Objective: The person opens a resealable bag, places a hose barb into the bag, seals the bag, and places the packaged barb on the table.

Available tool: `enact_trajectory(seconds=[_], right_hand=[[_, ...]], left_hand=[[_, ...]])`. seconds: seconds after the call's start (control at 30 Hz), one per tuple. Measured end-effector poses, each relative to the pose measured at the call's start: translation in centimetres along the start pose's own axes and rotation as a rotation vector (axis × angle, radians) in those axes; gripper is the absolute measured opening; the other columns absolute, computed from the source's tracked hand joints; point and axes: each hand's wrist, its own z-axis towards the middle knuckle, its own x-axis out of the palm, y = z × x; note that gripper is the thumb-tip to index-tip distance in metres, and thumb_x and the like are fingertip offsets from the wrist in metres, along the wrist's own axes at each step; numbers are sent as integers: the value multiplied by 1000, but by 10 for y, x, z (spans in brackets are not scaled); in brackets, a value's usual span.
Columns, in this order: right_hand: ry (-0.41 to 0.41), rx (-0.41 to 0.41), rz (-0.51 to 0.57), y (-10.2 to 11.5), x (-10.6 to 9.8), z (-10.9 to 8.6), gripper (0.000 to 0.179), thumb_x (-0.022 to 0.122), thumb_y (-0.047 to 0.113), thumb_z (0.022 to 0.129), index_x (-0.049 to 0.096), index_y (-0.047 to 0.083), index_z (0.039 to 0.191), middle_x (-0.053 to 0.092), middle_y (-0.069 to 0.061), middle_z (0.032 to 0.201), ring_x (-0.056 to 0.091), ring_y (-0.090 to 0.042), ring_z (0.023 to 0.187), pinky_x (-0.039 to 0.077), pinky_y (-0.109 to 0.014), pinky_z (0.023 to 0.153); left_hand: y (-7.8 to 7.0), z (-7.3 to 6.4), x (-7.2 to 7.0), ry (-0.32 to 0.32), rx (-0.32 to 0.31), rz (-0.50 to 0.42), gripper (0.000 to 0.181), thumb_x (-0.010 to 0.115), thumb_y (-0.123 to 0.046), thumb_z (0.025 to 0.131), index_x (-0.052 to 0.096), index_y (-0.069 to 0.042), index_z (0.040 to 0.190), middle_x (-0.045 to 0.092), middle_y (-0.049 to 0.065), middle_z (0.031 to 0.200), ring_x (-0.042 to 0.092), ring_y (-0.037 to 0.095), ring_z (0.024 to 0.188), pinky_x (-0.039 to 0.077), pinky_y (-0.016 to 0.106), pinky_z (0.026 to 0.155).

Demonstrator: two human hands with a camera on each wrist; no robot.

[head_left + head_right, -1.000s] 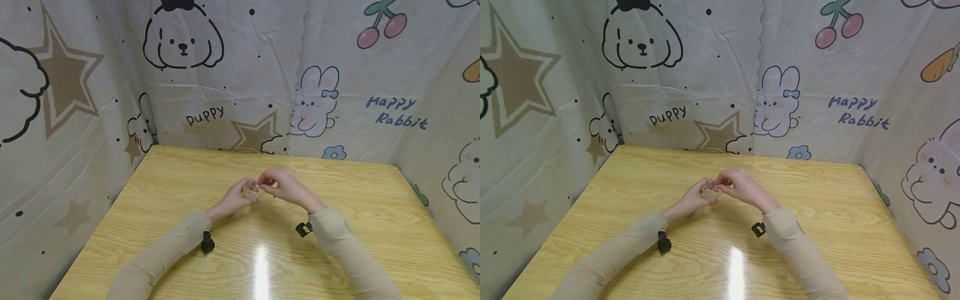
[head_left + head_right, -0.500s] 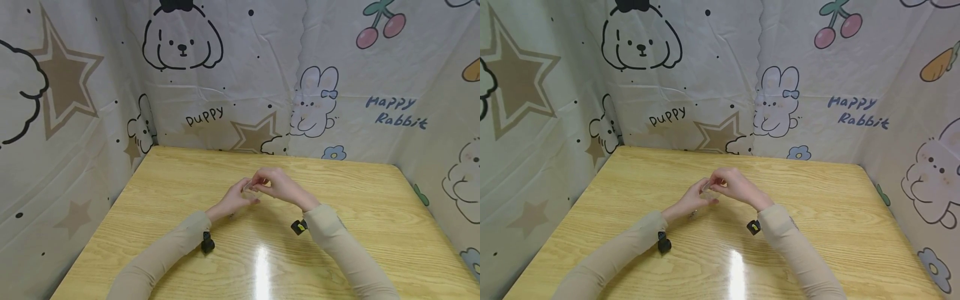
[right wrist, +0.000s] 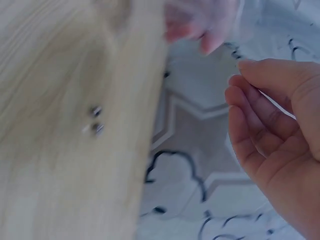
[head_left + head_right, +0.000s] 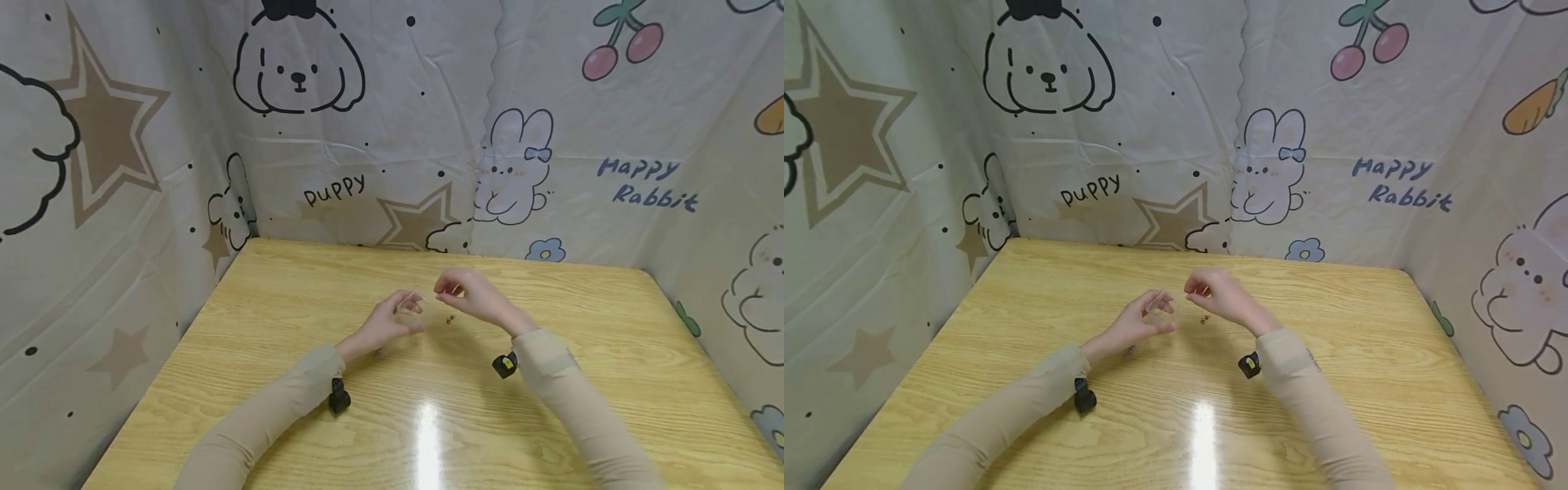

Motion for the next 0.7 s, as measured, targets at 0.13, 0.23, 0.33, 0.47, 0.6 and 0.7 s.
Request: enact_trajectory(seconds=[0.13, 0.23, 0.33, 0.47, 0.6, 0.7], right_hand=[[55, 79, 2, -16, 1, -6, 7, 71, 2, 88, 69, 1, 95, 72, -8, 90, 66, -16, 81, 58, -28, 74], [108, 121, 10, -28, 4, -9, 9, 70, 1, 88, 69, -2, 96, 72, -11, 91, 67, -17, 81, 58, -29, 74], [155, 140, 16, -38, 8, -11, 10, 69, -1, 88, 69, -4, 97, 72, -14, 91, 68, -20, 82, 59, -31, 75], [197, 148, 1, -48, 14, -12, 9, 68, -2, 88, 69, -3, 96, 73, -15, 92, 68, -20, 83, 59, -32, 77], [216, 156, -25, -52, 18, -14, 7, 70, -1, 87, 70, -1, 93, 73, -13, 91, 66, -17, 82, 57, -32, 77], [232, 167, -32, -54, 21, -14, 6, 71, -1, 86, 71, 1, 91, 72, -11, 89, 64, -15, 81, 55, -28, 75]], left_hand=[[0, 0, 1, -10, -8, 8, 52, 78, -13, 86, 53, -14, 132, 66, 9, 121, 58, 25, 118, 41, 50, 109], [0, 0, 1, -14, -7, 8, 52, 78, -12, 86, 54, -14, 132, 66, 9, 120, 58, 26, 118, 40, 51, 110], [-2, -1, 1, -17, -8, 10, 52, 77, -12, 86, 53, -14, 132, 66, 9, 121, 58, 26, 119, 39, 51, 110], [-2, -2, 0, -14, -5, 13, 53, 77, -14, 86, 53, -13, 133, 66, 9, 121, 57, 25, 119, 40, 51, 110], [0, -1, -1, -11, 5, 13, 52, 78, -15, 86, 53, -13, 132, 66, 9, 121, 57, 25, 119, 40, 51, 109], [2, -1, -2, -13, 10, 9, 52, 78, -15, 86, 53, -14, 132, 66, 9, 121, 57, 25, 119, 40, 51, 110]])
